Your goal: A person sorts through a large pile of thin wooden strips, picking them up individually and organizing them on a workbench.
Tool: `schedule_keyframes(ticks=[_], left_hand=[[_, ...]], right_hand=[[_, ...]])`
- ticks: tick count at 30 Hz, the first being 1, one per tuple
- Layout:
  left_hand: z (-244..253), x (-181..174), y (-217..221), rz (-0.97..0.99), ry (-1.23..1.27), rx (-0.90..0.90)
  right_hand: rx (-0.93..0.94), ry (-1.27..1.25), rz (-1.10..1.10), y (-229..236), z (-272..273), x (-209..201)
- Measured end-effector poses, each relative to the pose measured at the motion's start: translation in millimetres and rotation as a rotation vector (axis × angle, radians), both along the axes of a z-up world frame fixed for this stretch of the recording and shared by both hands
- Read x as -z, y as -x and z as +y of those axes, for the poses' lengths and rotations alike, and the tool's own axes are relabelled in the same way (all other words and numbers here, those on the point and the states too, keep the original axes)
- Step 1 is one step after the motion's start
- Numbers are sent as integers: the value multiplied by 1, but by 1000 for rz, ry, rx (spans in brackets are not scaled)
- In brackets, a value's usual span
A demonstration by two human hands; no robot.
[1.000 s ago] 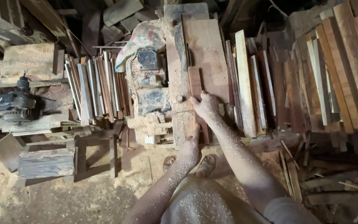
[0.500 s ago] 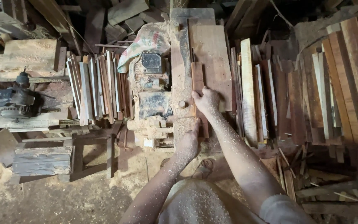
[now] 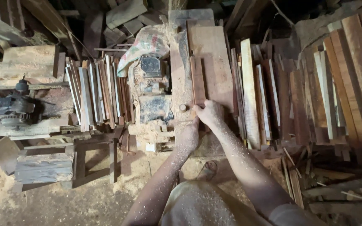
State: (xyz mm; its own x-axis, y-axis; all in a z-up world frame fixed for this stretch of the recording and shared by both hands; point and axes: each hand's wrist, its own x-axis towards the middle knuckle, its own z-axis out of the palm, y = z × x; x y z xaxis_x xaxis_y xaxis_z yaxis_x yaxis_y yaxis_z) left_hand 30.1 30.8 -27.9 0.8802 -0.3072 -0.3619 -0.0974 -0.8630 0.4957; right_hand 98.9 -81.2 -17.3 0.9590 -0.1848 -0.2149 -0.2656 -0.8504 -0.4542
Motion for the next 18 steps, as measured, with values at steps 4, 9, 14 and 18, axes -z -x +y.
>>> schedule_keyframes(ticks=[4,9,14,18], left_hand=[[5,-40,-3,-141,-195,79],[1,4,-28,0,-69,-56],[11,-47,-39,141,66,-84],[8,-54,-50,169,152,-107]], right_hand=[[17,18,37,-13,2,6],[43,23,42,-30,0,19],[30,18,27,-41,2,10],[28,7,30,-51,2,21]])
